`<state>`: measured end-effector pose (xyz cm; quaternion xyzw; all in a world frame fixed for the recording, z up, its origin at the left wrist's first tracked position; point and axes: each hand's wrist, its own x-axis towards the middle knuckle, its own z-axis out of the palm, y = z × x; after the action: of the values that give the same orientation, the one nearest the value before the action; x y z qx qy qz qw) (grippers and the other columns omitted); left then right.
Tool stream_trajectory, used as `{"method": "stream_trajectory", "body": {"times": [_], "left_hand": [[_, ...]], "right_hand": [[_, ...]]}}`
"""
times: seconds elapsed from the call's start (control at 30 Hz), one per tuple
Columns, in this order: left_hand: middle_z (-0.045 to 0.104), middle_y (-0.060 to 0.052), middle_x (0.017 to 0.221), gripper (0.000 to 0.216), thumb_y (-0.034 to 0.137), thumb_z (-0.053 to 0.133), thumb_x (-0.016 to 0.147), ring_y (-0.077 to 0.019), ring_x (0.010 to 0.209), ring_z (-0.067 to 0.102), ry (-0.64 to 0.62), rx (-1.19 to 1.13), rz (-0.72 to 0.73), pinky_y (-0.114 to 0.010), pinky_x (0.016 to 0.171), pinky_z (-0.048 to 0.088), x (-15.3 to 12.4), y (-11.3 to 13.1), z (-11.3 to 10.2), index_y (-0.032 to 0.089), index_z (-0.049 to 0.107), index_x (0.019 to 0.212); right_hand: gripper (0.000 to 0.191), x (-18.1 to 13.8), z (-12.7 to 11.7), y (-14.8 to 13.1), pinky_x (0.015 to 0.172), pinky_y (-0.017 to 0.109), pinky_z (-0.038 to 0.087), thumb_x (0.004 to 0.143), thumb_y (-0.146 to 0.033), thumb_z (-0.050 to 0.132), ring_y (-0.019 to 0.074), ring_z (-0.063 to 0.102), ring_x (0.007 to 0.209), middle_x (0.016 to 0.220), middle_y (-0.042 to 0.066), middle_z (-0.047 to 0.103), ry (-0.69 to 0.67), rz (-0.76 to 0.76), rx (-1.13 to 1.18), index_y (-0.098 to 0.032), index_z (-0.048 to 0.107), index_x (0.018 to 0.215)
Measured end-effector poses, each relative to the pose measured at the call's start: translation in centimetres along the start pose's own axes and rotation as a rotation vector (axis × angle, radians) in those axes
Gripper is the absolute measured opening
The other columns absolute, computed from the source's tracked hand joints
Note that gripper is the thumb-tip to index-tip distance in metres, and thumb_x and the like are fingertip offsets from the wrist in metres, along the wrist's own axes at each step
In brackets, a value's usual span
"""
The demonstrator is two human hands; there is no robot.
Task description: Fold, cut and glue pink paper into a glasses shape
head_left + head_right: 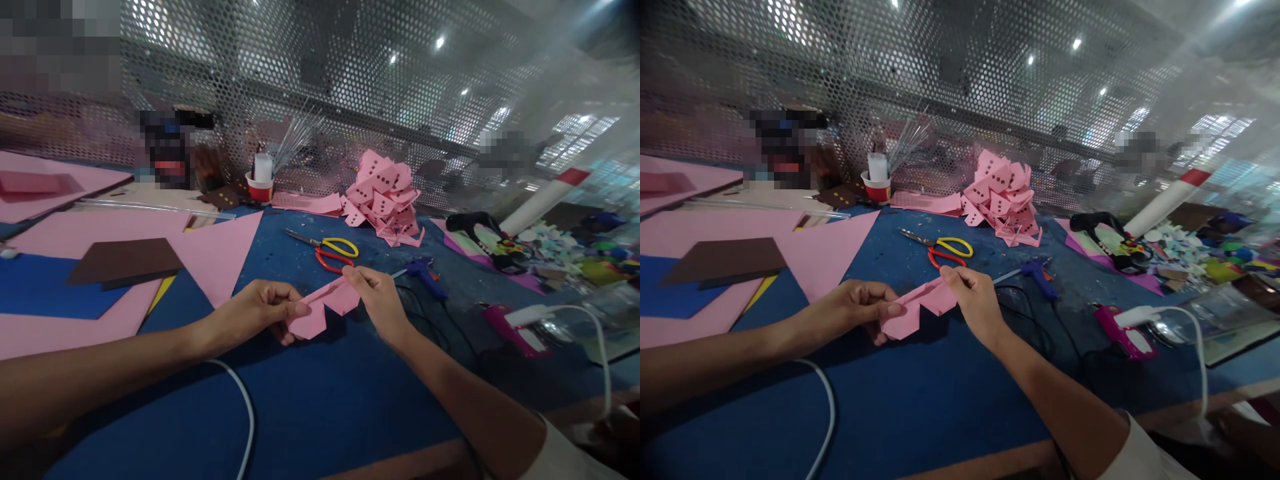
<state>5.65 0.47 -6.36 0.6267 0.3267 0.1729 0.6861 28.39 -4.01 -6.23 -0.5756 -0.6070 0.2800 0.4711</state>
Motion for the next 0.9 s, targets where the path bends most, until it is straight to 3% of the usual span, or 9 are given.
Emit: {"method": "stream_trajectory", "body": {"times": [0.23, 0.43, 0.6, 0.9], "left_hand": [[0.075, -0.006, 0.077, 0.034, 0.046, 0.071, 0.083, -0.0126, 0.059, 0.067, 0.012, -0.015, -0.032, -0.023, 0.062, 0.057, -0.09, 0.42, 0.23, 0.013, 0.068, 0.087], [0.077, -0.01, 0.088, 0.034, 0.047, 0.065, 0.088, -0.0165, 0.071, 0.071, 0.034, -0.118, 0.035, -0.027, 0.07, 0.06, -0.21, 0.28, 0.08, 0.013, 0.066, 0.087], [0.077, -0.009, 0.081, 0.032, 0.044, 0.067, 0.087, -0.0139, 0.064, 0.069, 0.083, -0.038, 0.012, -0.022, 0.066, 0.057, -0.18, 0.5, 0.02, 0.012, 0.066, 0.081], [0.068, -0.002, 0.074, 0.032, 0.046, 0.069, 0.084, -0.0176, 0.071, 0.07, 0.078, 0.009, 0.057, -0.026, 0.069, 0.057, -0.43, 0.68, 0.04, 0.015, 0.067, 0.078]], "right_hand": [[0.049, 0.11, -0.13, -0.08, 0.056, 0.027, 0.024, 0.094, -0.05, 0.051, 0.0117, 0.026, 0.06, 0.064, -0.003, 0.025, 0.046, -0.006, 0.046, -0.021, 0.031, 0.061], [0.044, 0.54, -0.34, 0.13, 0.055, 0.026, 0.024, 0.093, -0.046, 0.052, 0.0116, 0.028, 0.061, 0.064, -0.003, 0.029, 0.14, -0.002, 0.068, -0.02, 0.037, 0.061], [0.046, 0.42, -0.23, 0.39, 0.055, 0.026, 0.024, 0.093, -0.047, 0.054, 0.0114, 0.027, 0.061, 0.064, -0.004, 0.028, 0.134, -0.022, 0.083, -0.02, 0.036, 0.06], [0.046, 0.08, -0.02, -0.25, 0.055, 0.026, 0.024, 0.095, -0.044, 0.053, 0.0112, 0.024, 0.06, 0.065, -0.004, 0.025, 0.102, -0.042, 0.066, -0.02, 0.034, 0.061]]}}
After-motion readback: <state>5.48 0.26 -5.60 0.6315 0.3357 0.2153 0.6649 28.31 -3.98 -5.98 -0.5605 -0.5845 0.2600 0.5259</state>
